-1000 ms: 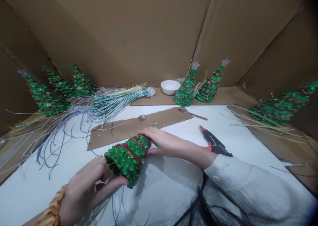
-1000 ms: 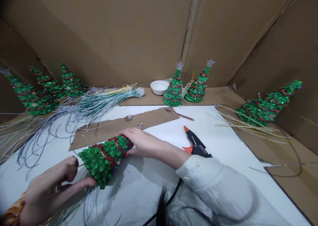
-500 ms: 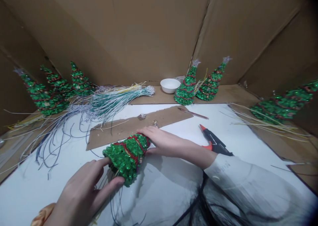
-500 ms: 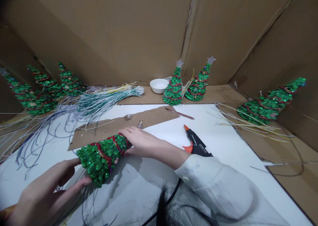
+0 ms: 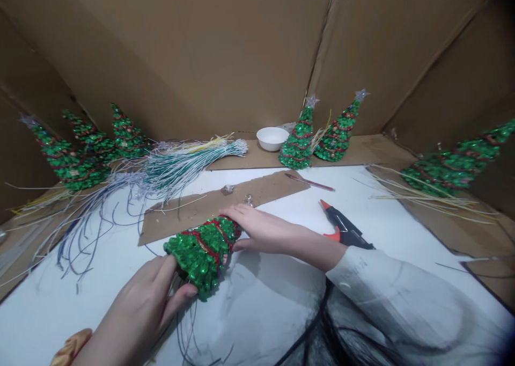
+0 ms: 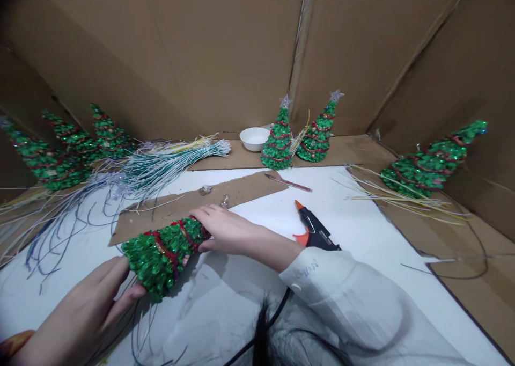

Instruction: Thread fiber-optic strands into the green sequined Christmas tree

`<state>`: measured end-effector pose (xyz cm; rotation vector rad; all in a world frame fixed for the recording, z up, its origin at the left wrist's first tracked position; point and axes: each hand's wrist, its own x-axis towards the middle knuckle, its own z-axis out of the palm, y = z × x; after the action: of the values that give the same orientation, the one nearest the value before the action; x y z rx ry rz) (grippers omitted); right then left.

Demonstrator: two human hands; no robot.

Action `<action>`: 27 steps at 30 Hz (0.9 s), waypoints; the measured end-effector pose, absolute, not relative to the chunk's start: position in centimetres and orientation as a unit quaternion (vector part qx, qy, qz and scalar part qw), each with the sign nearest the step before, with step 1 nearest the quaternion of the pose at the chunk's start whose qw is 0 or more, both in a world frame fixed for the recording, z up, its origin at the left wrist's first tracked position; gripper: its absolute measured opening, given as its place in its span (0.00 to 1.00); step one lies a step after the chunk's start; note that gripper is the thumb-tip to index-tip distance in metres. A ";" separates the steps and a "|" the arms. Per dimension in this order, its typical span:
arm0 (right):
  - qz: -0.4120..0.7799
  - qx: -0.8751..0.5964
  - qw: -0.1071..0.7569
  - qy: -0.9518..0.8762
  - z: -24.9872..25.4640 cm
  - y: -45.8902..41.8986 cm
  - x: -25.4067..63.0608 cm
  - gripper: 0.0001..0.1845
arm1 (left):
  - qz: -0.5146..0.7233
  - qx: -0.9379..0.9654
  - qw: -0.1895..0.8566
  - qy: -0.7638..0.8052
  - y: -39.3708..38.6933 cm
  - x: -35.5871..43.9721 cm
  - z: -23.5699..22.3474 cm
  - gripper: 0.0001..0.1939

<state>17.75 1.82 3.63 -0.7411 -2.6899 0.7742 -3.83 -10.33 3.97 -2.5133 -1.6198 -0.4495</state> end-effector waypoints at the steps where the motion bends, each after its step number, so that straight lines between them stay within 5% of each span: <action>1: 0.266 -0.252 0.124 -0.922 3.6 1.8 17.7 0.33 | -0.149 -0.831 0.058 -0.533 -10.3 -3.9 3.8 0.16; 27: 0.273 -0.270 0.115 -0.916 3.9 1.5 17.7 0.36 | -0.205 -0.819 -0.094 -0.528 -11.0 -2.2 3.9 0.11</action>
<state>17.68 1.48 3.93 -0.7924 -2.6848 0.7996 -2.20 -11.00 3.89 -2.7382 -1.7665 -0.6839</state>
